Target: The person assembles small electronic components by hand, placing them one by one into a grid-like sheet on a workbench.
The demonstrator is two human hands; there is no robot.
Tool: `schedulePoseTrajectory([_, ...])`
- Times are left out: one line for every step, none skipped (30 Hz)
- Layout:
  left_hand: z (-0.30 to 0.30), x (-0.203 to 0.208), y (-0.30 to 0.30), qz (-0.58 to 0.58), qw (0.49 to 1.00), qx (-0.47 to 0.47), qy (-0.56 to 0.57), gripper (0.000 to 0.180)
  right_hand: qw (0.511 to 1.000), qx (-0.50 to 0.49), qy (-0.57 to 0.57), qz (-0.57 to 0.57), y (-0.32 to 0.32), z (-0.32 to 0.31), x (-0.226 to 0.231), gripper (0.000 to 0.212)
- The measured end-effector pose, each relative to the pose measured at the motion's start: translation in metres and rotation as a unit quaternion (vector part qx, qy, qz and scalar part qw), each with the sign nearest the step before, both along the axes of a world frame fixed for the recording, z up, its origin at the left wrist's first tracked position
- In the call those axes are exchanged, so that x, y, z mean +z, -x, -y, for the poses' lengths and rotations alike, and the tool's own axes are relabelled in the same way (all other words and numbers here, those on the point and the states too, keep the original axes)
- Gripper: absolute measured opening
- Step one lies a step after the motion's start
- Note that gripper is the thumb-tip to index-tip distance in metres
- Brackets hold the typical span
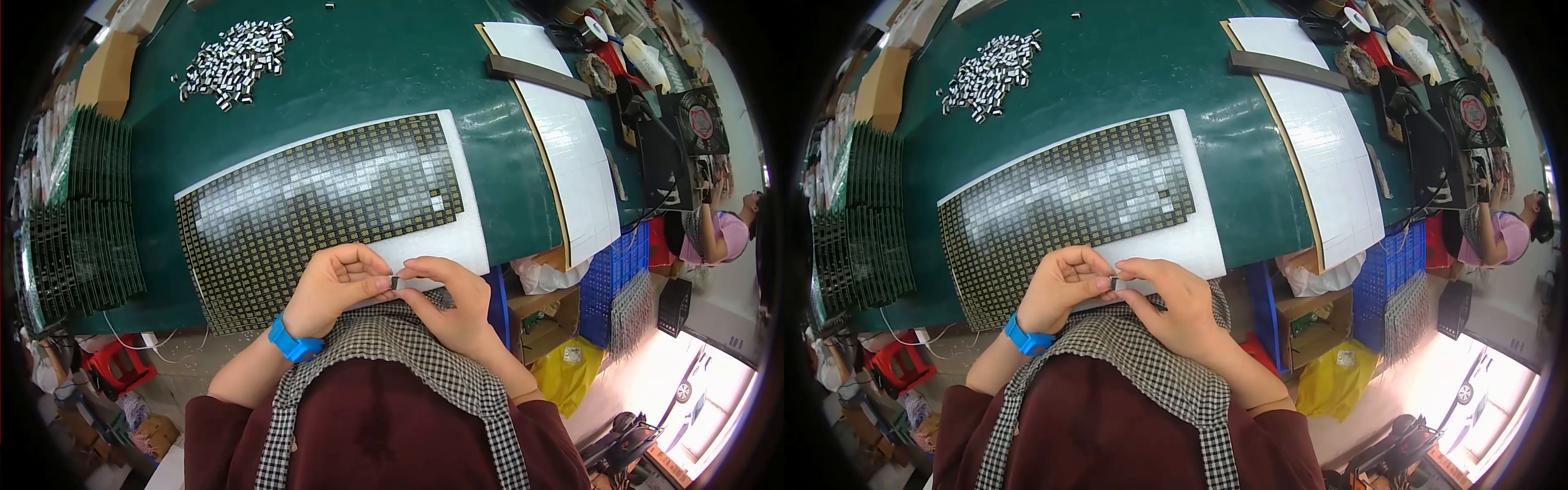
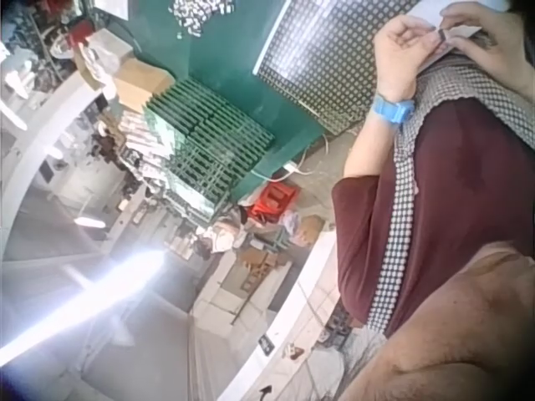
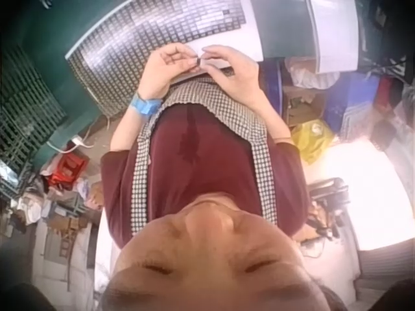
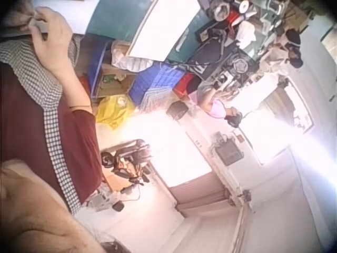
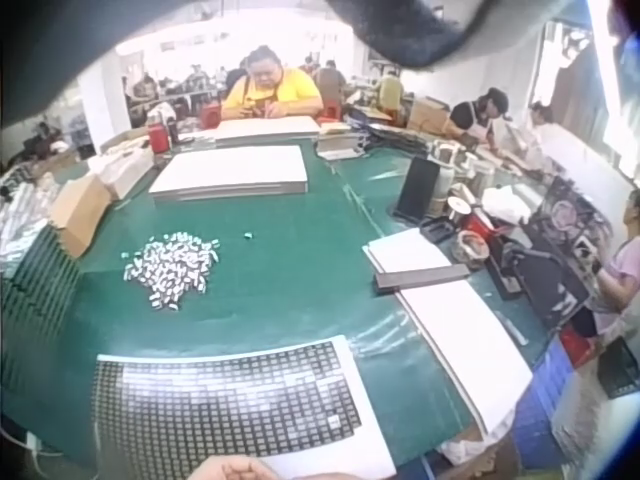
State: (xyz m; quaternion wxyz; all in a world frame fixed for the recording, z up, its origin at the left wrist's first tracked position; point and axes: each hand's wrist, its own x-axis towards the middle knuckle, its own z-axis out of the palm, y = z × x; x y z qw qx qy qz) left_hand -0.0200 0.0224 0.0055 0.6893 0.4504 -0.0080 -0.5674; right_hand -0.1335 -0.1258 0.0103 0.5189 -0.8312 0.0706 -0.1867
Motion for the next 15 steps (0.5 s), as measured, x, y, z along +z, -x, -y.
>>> schedulePoseTrajectory([0.000,0.000,0.000,0.013,1.000,-0.004,-0.007,0.010,1.000,0.000,0.000,0.000,0.000,0.000,0.000,0.033])
schedulePoseTrajectory([0.000,0.000,0.001,0.013,1.000,-0.004,-0.008,0.010,1.000,0.001,0.028,0.002,0.000,0.000,0.000,0.032])
schedulePoseTrajectory([0.001,0.001,0.002,0.033,0.999,-0.001,-0.013,0.010,0.998,0.001,0.057,0.004,0.000,0.000,0.001,0.030])
schedulePoseTrajectory([0.001,0.002,0.003,0.052,0.998,0.002,-0.019,0.010,0.998,0.002,0.056,0.004,-0.001,0.000,0.002,0.030])
schedulePoseTrajectory([0.003,0.005,0.004,0.052,0.998,0.003,-0.019,0.010,0.994,0.017,0.106,-0.004,-0.001,0.000,0.003,0.028])
schedulePoseTrajectory([0.004,0.010,0.006,0.129,0.990,-0.014,-0.050,0.011,0.987,0.031,0.157,-0.013,-0.001,0.000,0.005,0.027])
schedulePoseTrajectory([0.006,0.015,0.007,0.205,0.975,-0.032,-0.081,0.012,0.987,0.031,0.156,-0.014,-0.001,0.000,0.004,0.027])
schedulePoseTrajectory([0.007,0.018,0.007,0.205,0.975,-0.032,-0.081,0.012,0.984,0.041,0.173,-0.004,-0.001,0.000,0.002,0.027])
schedulePoseTrajectory([0.008,0.022,0.006,0.272,0.956,-0.044,-0.101,0.013,0.981,0.052,0.188,0.007,-0.002,-0.001,0.000,0.027])
schedulePoseTrajectory([0.008,0.023,0.006,0.338,0.932,-0.055,-0.121,0.014,0.981,0.054,0.188,0.008,-0.003,-0.002,0.000,0.027])
schedulePoseTrajectory([0.007,0.023,0.004,0.339,0.931,-0.054,-0.122,0.014,0.988,0.046,0.145,0.014,-0.005,-0.003,0.000,0.027])
schedulePoseTrajectory([0.005,0.022,0.002,0.334,0.935,-0.038,-0.117,0.014,0.994,0.037,0.103,0.019,-0.006,-0.003,-0.001,0.027])
schedulePoseTrajectory([0.003,0.020,-0.002,0.329,0.938,-0.023,-0.112,0.015,0.994,0.038,0.103,0.019,-0.006,-0.003,-0.002,0.027])
schedulePoseTrajectory([0.000,0.017,-0.009,0.396,0.907,0.006,-0.142,0.014,0.999,0.010,0.034,0.004,-0.006,-0.003,-0.004,0.026])
schedulePoseTrajectory([-0.001,0.016,-0.016,0.438,0.879,0.063,-0.176,0.016,0.999,-0.018,-0.034,-0.011,-0.006,-0.003,-0.007,0.025])
